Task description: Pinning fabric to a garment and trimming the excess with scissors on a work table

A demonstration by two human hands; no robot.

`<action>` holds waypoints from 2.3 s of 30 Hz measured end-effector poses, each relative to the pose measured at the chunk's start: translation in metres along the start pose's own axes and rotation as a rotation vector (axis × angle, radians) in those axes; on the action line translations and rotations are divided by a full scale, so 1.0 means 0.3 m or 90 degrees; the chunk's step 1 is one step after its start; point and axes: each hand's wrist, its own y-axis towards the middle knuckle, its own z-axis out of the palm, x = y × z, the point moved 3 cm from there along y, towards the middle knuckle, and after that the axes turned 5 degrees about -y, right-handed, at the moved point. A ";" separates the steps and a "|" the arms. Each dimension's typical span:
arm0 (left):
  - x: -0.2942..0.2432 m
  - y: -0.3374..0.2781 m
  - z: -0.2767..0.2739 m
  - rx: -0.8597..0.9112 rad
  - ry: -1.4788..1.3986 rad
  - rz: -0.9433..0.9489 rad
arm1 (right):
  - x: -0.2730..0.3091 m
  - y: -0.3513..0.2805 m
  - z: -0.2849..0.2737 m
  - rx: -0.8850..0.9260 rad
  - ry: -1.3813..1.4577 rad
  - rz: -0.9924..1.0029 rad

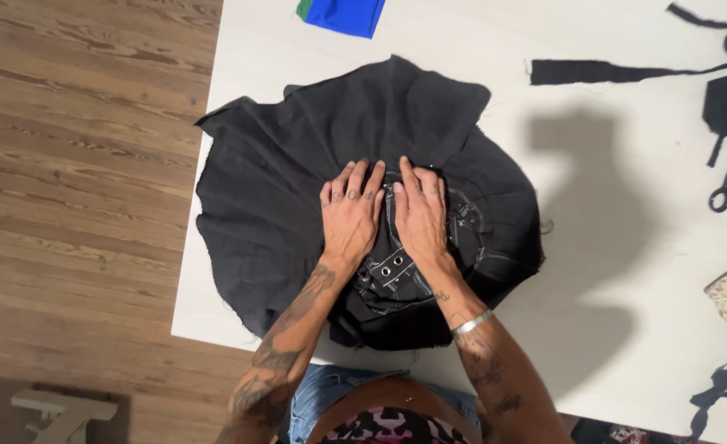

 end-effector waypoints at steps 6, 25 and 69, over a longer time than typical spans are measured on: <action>0.040 -0.223 -0.190 0.077 0.001 -0.055 | 0.023 0.034 -0.135 -0.014 -0.005 -0.072; 0.179 -0.311 -0.055 -0.027 0.096 -0.103 | 0.014 0.176 0.093 0.197 -0.005 -0.522; 0.119 -0.347 -0.129 -0.131 0.089 0.073 | 0.085 0.013 0.059 0.294 -0.097 -0.551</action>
